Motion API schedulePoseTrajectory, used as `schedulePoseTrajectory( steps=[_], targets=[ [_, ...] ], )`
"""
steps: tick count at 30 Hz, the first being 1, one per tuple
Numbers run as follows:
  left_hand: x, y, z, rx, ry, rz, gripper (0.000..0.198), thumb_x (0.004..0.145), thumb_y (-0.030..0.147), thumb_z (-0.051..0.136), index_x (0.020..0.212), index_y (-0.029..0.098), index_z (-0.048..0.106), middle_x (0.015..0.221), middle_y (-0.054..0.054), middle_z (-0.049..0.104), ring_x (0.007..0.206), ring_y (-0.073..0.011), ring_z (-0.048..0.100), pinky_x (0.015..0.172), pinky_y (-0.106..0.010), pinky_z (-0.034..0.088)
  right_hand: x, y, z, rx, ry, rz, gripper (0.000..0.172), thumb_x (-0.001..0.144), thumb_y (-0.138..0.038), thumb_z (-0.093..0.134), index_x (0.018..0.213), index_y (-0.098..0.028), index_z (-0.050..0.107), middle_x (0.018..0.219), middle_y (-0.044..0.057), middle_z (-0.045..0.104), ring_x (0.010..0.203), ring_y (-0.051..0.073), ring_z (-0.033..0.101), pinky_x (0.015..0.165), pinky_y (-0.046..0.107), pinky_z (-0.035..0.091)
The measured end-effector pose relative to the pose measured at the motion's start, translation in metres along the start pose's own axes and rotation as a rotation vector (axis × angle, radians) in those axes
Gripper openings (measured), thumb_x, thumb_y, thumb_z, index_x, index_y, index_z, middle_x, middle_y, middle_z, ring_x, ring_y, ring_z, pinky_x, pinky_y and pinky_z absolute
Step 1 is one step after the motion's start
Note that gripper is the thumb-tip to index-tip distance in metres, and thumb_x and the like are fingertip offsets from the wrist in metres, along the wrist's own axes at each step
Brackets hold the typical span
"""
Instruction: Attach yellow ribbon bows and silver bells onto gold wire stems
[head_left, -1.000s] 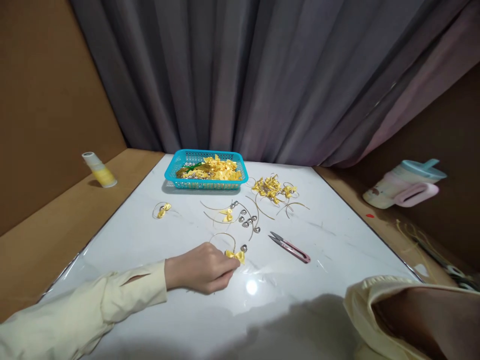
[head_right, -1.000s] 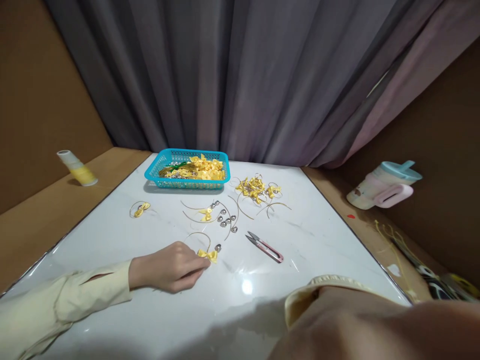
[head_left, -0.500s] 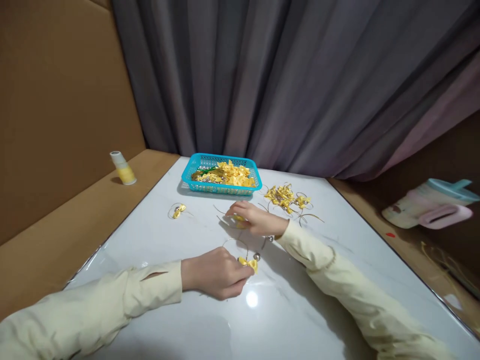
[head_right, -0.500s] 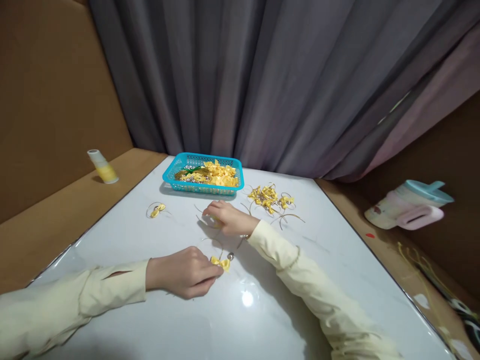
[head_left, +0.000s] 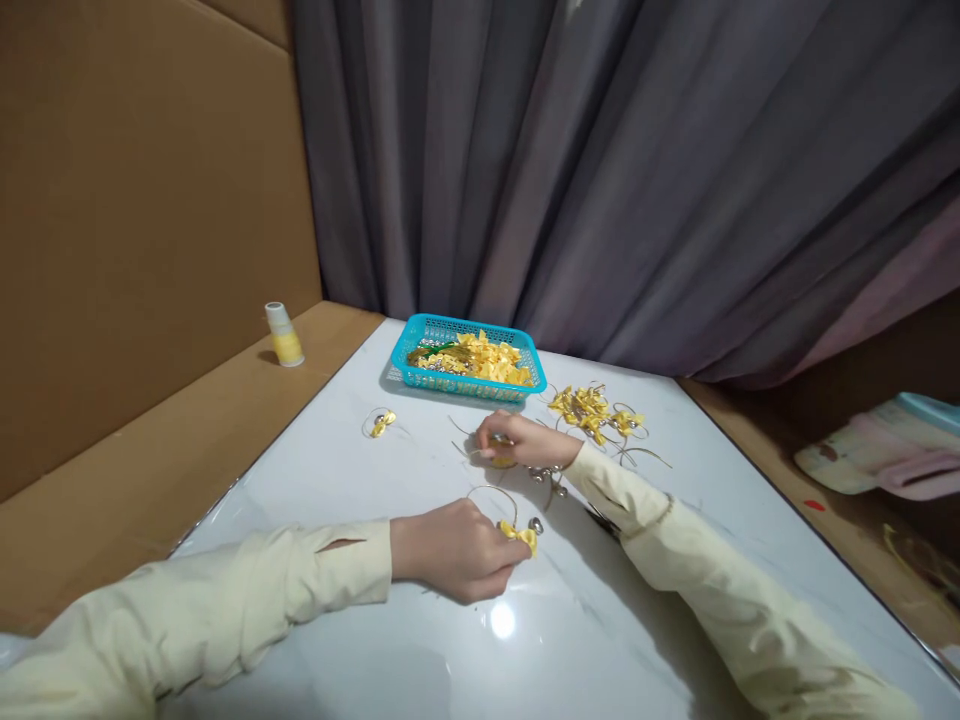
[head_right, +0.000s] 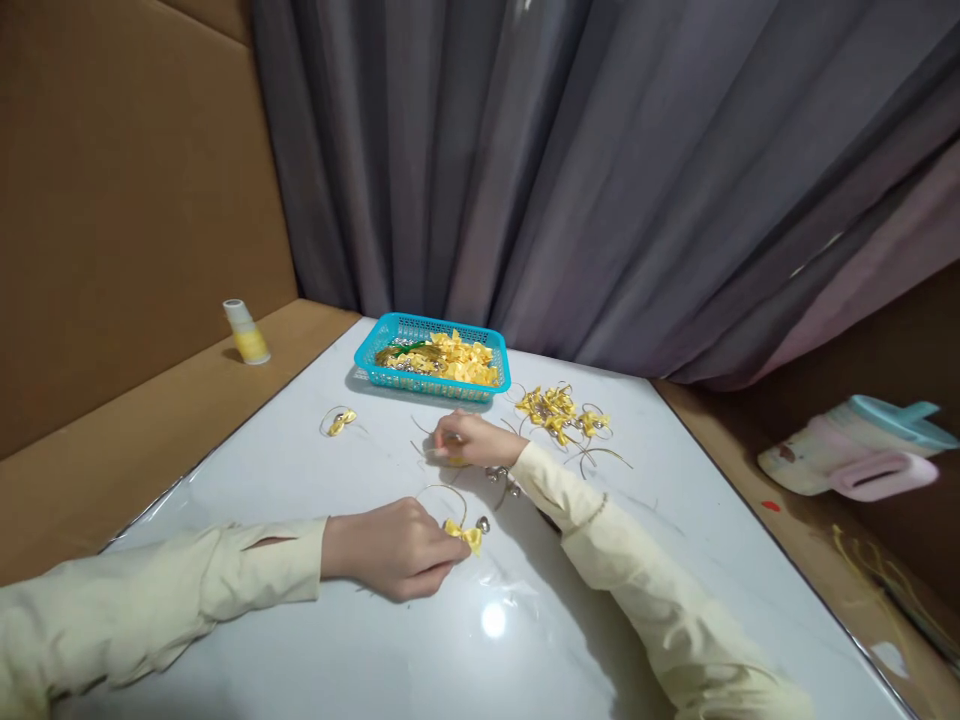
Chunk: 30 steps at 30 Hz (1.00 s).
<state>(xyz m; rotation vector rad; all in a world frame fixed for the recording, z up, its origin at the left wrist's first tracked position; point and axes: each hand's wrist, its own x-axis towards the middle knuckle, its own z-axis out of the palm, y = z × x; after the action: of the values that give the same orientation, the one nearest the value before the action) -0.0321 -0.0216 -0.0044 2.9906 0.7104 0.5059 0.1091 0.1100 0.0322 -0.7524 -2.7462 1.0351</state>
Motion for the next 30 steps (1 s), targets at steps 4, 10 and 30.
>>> schedulePoseTrajectory(
  steps=[4,10,30],
  targets=[
    [0.000,0.000,-0.001,-0.171,0.128,-0.060,0.006,0.079,0.017,0.044,0.079,0.017,0.050,0.059,0.001,0.055,0.051,-0.0133,0.050,0.049,-0.026,0.040,-0.023,-0.014,-0.004,0.208,0.111,0.034,0.032,0.084,-0.048,0.048,0.076,-0.017,0.045,0.072,0.004,0.062,0.070,0.014,0.058,0.068,0.029,0.046],
    [0.012,0.005,-0.006,-0.664,0.581,-0.429,0.024,0.081,0.029,0.056,0.096,0.017,0.042,0.105,-0.010,0.051,0.102,-0.0208,0.049,0.087,-0.038,0.042,-0.067,-0.057,0.005,0.716,0.401,0.119,0.028,0.080,-0.036,0.060,0.100,-0.018,0.049,0.068,0.000,0.065,0.070,0.013,0.062,0.072,0.030,0.047],
    [0.026,0.026,-0.040,-1.545,-0.285,-0.546,0.018,0.094,0.032,0.037,0.103,0.018,0.044,0.056,0.009,0.027,0.049,-0.0079,0.024,0.050,-0.020,0.027,-0.153,-0.039,0.044,-0.561,0.694,-0.246,0.024,0.091,-0.012,0.039,0.100,-0.014,0.061,0.075,0.008,0.066,0.072,0.018,0.058,0.060,0.031,0.050]
  ],
)
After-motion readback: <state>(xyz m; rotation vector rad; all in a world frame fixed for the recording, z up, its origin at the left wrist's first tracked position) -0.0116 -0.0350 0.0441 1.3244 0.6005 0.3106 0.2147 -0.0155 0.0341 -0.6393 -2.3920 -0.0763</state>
